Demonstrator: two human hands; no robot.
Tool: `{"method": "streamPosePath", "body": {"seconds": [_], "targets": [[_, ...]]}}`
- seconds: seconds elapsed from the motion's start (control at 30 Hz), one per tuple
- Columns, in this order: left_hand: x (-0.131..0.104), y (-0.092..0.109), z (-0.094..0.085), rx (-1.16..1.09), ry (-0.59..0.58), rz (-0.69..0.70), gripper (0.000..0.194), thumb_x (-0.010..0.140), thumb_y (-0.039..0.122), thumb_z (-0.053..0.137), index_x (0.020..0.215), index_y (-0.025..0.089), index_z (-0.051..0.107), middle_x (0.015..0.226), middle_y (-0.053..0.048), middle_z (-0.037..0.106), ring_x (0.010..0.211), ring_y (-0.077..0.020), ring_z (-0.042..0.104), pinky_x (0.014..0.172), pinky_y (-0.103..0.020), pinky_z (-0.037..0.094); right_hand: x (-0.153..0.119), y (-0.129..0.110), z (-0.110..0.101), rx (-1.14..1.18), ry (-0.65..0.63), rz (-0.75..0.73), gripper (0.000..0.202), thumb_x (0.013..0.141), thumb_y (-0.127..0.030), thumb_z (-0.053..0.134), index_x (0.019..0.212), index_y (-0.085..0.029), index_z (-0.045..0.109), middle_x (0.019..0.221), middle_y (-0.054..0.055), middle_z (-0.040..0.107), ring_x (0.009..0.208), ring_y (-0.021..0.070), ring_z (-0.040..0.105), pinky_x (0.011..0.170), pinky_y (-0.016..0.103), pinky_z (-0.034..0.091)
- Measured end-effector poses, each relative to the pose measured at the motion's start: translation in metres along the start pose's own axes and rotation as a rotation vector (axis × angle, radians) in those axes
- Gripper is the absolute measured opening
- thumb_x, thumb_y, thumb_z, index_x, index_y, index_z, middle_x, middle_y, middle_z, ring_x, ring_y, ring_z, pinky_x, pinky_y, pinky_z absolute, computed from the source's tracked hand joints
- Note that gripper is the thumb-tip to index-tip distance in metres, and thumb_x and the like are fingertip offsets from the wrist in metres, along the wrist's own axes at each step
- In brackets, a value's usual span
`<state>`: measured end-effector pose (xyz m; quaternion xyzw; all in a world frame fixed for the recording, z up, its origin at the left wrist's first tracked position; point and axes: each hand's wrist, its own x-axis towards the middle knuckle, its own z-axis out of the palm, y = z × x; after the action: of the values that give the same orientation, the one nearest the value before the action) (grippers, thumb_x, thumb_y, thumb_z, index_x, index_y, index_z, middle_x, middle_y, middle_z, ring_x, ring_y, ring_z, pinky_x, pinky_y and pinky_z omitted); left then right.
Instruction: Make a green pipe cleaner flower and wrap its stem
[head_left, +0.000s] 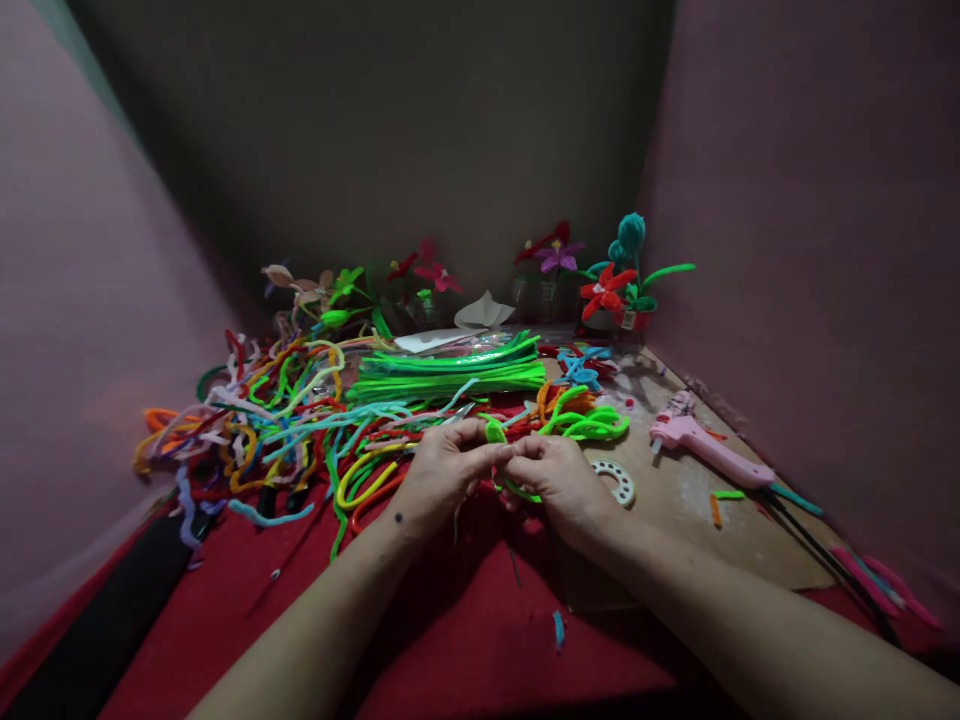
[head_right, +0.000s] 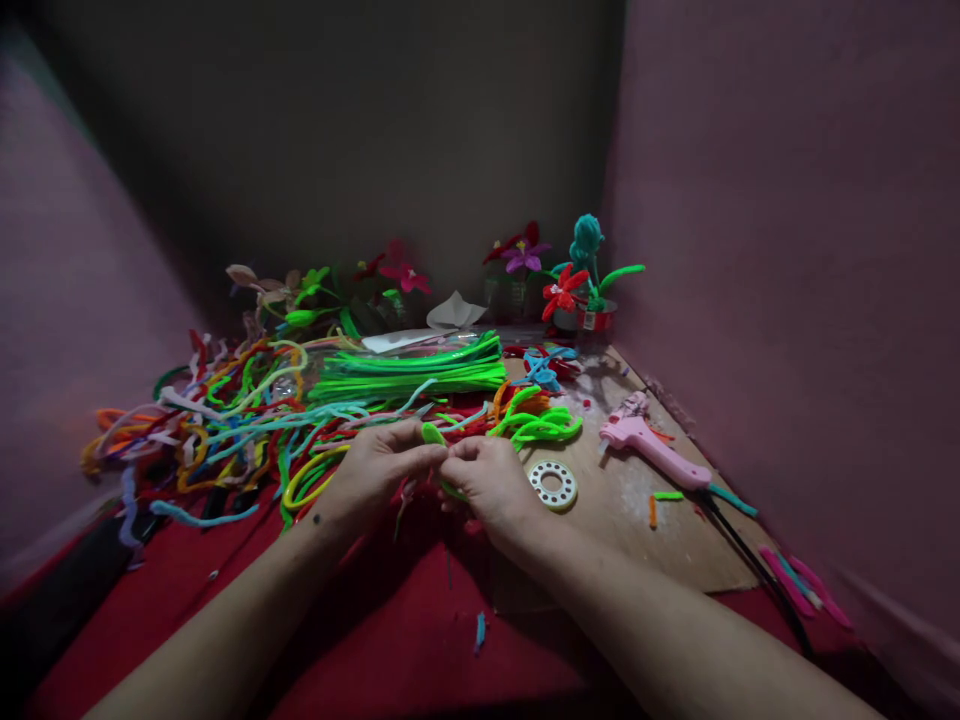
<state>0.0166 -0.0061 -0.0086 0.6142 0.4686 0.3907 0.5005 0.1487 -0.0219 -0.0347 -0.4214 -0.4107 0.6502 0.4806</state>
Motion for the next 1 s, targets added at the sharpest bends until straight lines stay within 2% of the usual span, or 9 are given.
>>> {"method": "streamPosePath", "body": {"seconds": [0.17,0.3,0.4,0.6,0.67,0.73,0.87,0.93,1.0], "targets": [[-0.003,0.000,0.005,0.039,0.125,0.025,0.018,0.065,0.027,0.067,0.056,0.013,0.060,0.048,0.004,0.050,0.044,-0.0064,0.038,0.043,-0.020,0.029,0.001,0.000,0.000,-0.007,0.006,0.019,0.009,0.060,-0.020,0.062,0.057,-0.016,0.055,0.040,-0.004,0.053,0.032,0.0078,0.043,0.034,0.020,0.031],[-0.001,-0.001,0.000,0.062,0.106,0.073,0.014,0.063,0.026,0.068,0.058,0.014,0.063,0.052,0.003,0.052,0.050,-0.0083,0.043,0.049,-0.020,0.034,0.000,-0.001,0.000,0.002,0.001,0.007,0.007,0.060,-0.021,0.063,0.059,-0.015,0.060,0.042,-0.003,0.054,0.034,0.0079,0.043,0.034,0.020,0.029],[0.000,-0.001,-0.002,0.113,0.100,0.123,0.008,0.065,0.023,0.067,0.065,0.015,0.065,0.062,0.001,0.058,0.059,-0.0113,0.050,0.058,-0.022,0.040,-0.002,-0.001,0.001,-0.015,-0.016,0.004,0.012,0.060,-0.019,0.059,0.050,-0.015,0.056,0.039,-0.004,0.051,0.031,0.0061,0.038,0.033,0.020,0.026],[-0.010,-0.003,-0.001,0.518,0.194,0.513,0.011,0.075,0.019,0.057,0.065,0.018,0.063,0.062,-0.001,0.055,0.063,-0.0133,0.050,0.063,-0.025,0.039,-0.003,-0.002,0.003,-0.002,-0.036,0.053,0.011,0.055,-0.012,0.055,0.045,-0.016,0.052,0.037,-0.005,0.049,0.032,0.0063,0.038,0.034,0.020,0.027],[-0.012,-0.003,0.000,0.556,0.212,0.576,0.010,0.076,0.019,0.056,0.068,0.019,0.063,0.063,-0.001,0.055,0.063,-0.0133,0.050,0.063,-0.025,0.039,-0.003,-0.002,0.003,0.030,-0.057,0.078,0.010,0.056,-0.014,0.058,0.047,-0.015,0.054,0.040,-0.003,0.053,0.034,0.0078,0.043,0.037,0.021,0.030],[-0.012,-0.001,0.001,0.494,0.260,0.545,0.009,0.075,0.020,0.058,0.068,0.019,0.062,0.064,-0.001,0.056,0.064,-0.0131,0.051,0.064,-0.024,0.040,-0.003,-0.002,0.003,0.055,-0.069,0.077,0.012,0.056,-0.017,0.065,0.048,-0.014,0.057,0.043,-0.001,0.056,0.038,0.0082,0.045,0.041,0.021,0.032],[-0.009,0.004,0.003,0.129,0.293,0.320,0.006,0.073,0.024,0.062,0.077,0.019,0.061,0.067,0.002,0.057,0.060,-0.0108,0.051,0.056,-0.022,0.040,-0.002,-0.003,0.002,0.131,-0.081,0.010,0.014,0.057,-0.023,0.072,0.058,-0.012,0.065,0.054,0.000,0.061,0.048,0.0082,0.049,0.049,0.022,0.036],[-0.008,0.005,0.003,-0.067,0.261,0.193,0.013,0.073,0.027,0.063,0.083,0.019,0.059,0.064,0.004,0.054,0.050,-0.0075,0.045,0.046,-0.020,0.035,0.000,-0.004,0.001,0.251,-0.073,-0.018,0.017,0.057,-0.024,0.074,0.068,-0.012,0.069,0.063,0.001,0.064,0.055,0.0088,0.052,0.055,0.022,0.039],[-0.006,0.004,0.004,-0.178,0.152,0.069,0.017,0.073,0.031,0.063,0.081,0.016,0.060,0.062,0.004,0.053,0.045,-0.0053,0.040,0.043,-0.019,0.030,0.002,-0.005,0.000,0.373,-0.088,-0.055,0.023,0.056,-0.023,0.076,0.076,-0.013,0.070,0.070,0.002,0.065,0.060,0.0094,0.054,0.059,0.022,0.040]]}}
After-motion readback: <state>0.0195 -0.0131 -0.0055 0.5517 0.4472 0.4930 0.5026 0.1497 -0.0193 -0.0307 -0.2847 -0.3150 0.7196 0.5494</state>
